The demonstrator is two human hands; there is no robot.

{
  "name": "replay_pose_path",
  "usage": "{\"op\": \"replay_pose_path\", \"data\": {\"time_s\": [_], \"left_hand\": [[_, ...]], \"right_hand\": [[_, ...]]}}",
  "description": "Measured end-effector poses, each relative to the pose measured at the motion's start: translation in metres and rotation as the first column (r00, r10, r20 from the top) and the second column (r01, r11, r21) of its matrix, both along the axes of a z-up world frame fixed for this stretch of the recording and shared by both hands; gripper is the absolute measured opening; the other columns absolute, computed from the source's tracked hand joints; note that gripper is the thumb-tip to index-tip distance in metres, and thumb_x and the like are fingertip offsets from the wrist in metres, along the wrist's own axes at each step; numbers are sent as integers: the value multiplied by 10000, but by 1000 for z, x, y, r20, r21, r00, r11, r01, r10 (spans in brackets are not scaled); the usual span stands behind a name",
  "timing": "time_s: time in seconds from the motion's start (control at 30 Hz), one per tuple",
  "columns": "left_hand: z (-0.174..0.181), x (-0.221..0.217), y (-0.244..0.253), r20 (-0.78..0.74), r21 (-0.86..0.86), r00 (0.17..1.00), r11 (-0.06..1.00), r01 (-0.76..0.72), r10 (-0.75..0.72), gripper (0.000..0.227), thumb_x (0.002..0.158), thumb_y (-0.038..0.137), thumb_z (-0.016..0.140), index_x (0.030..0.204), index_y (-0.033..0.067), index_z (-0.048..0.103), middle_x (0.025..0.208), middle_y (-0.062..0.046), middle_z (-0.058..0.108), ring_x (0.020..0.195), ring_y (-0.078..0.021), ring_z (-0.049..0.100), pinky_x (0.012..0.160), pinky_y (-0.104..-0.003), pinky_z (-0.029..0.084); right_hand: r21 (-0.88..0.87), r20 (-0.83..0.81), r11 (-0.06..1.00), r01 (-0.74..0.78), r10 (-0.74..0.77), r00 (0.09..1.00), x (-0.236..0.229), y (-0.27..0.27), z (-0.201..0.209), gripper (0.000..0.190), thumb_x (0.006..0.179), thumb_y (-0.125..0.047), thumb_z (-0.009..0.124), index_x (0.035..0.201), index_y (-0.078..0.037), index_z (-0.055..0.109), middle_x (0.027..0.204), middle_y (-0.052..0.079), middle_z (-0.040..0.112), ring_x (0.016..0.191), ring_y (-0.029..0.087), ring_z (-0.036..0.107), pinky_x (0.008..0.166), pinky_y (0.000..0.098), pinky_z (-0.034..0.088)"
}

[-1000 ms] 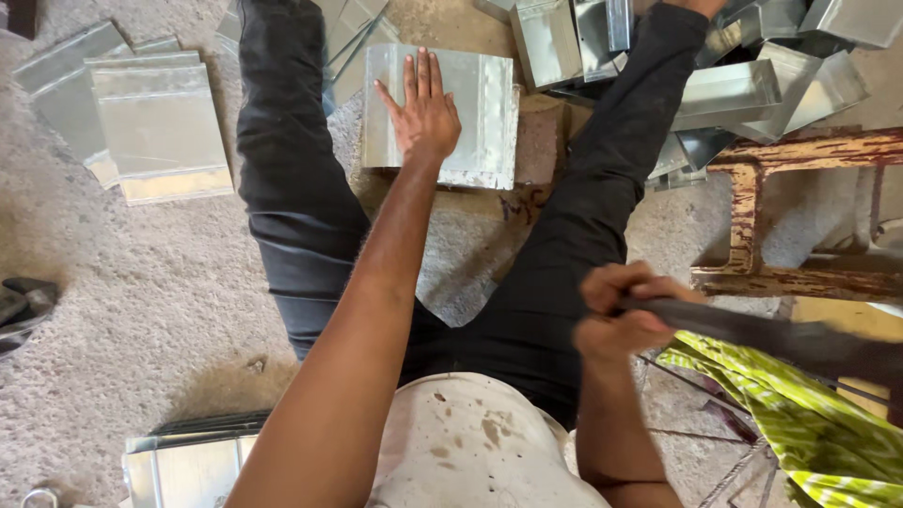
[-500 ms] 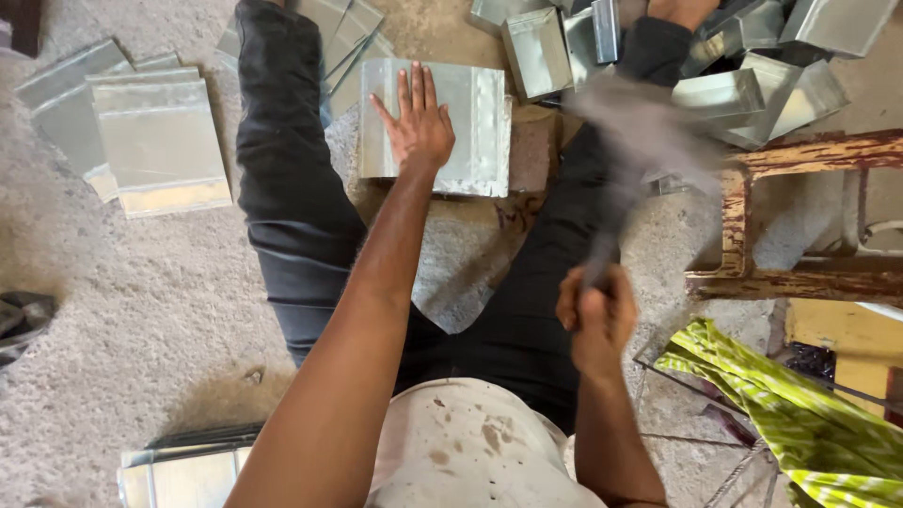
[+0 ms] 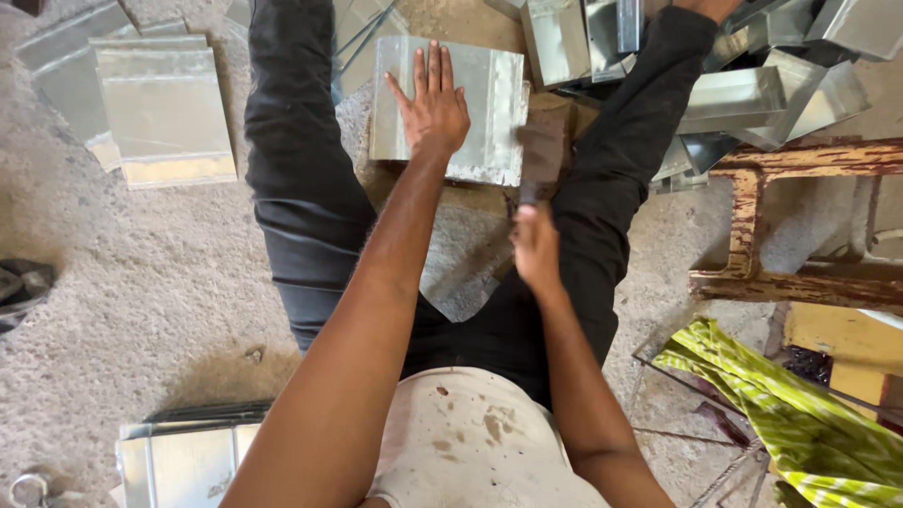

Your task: The person sits on the floor and uses a hammer to strike the edges of rectangular metal sheets placed on a wooden block. They repeatedly pick up sheets, position them, hammer the edges, and then set them aside.

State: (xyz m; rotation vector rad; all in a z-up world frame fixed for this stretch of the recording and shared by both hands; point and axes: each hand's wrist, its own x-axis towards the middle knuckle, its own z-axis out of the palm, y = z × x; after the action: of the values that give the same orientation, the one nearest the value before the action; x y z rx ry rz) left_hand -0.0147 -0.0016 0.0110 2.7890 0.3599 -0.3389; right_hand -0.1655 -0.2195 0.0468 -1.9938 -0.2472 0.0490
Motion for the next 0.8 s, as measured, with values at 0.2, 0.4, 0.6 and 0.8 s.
{"op": "replay_pose_path", "data": {"time_s": [0.2, 0.4, 0.6, 0.8], "left_hand": [[2, -4, 0, -44, 1, 999, 1000, 24, -24, 638, 1101, 389, 225, 1658, 148, 31, 1736, 18, -29, 1595, -222, -27, 1227, -686, -26], [-4, -1, 0, -35, 2, 999, 1000, 13, -13, 630, 1116, 378, 220, 1671, 145, 35, 1746, 21, -19, 1605, -206, -18, 1243, -689, -28], [0, -1, 0, 15, -15, 1000, 1000, -7, 8, 651, 1102, 373, 292, 1670, 141, 72, 1745, 23, 8, 1605, -218, 10, 1231, -705, -15], [-4, 1, 2, 6, -7, 1000, 1000, -1, 1, 641, 1106, 359, 285, 1670, 142, 70, 1741, 20, -2, 1606, -225, 3, 1233, -699, -20]], "right_hand": [[310, -374, 937, 163, -37, 927, 17, -3, 97, 460, 1064, -541, 516, 1047, -81, 533, 676, -23, 448, 478, 49, 368, 389, 221, 266], [515, 91, 851, 102, -172, 981, 7, -5, 52, 470, 1078, -547, 556, 1089, -82, 493, 764, 4, 529, 542, 101, 445, 443, 256, 344], [-166, -233, 982, 88, -126, 964, 8, -1, -25, 468, 1101, -554, 489, 944, -126, 592, 649, -45, 560, 540, 55, 561, 474, 205, 432], [419, -374, 841, 341, -183, 909, -6, -22, 83, 345, 1074, -471, 496, 969, -142, 499, 633, -55, 431, 471, 42, 380, 393, 205, 292]]}}
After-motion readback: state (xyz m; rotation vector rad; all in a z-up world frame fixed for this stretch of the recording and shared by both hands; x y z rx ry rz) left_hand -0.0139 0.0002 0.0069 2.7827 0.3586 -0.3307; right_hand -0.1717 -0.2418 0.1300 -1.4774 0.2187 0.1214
